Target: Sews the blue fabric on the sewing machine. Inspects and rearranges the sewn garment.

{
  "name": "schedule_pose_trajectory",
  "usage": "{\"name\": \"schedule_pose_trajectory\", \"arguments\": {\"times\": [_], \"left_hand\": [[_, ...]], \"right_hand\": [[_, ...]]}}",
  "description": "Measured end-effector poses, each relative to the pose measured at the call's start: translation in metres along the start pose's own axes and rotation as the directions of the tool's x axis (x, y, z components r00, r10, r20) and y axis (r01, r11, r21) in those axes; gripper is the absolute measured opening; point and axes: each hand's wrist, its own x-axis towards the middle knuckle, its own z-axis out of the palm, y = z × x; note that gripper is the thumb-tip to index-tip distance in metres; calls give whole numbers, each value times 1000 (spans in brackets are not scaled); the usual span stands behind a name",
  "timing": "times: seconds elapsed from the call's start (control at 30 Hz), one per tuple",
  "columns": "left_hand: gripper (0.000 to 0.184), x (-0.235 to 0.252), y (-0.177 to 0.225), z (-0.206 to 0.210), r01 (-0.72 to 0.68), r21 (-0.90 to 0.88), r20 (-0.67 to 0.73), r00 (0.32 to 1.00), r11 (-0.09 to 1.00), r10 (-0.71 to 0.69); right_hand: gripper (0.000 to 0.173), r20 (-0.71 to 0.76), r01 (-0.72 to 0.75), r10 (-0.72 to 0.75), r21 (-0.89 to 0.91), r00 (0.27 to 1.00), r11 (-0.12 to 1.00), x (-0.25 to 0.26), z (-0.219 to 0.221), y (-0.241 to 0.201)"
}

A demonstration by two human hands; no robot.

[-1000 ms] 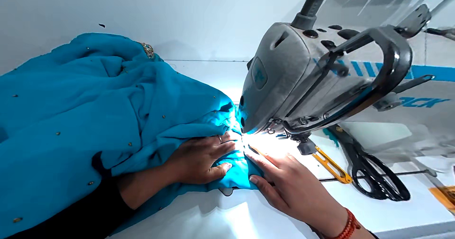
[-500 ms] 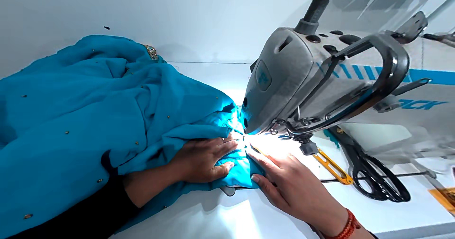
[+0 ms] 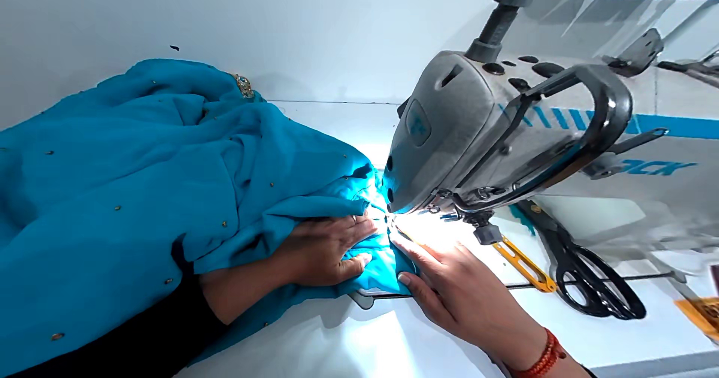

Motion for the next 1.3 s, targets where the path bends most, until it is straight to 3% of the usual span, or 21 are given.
{"name": "schedule_pose_trajectory", "arguments": {"times": [0.27, 0.47, 1.3], "left_hand": [[54, 0, 4, -3, 55, -27, 46, 997, 998, -54], [54, 0, 3, -4, 64, -27, 71, 996, 998, -62], [54, 2, 18, -13, 252, -31, 171, 955, 967, -243]], "right_hand": [[52, -3, -11, 11, -19, 1000, 1000, -1, 1, -1], [42, -119, 49, -59, -82, 991, 995, -2, 1, -5], [43, -80, 12, -18, -83, 997, 997, -1, 2, -4]]}}
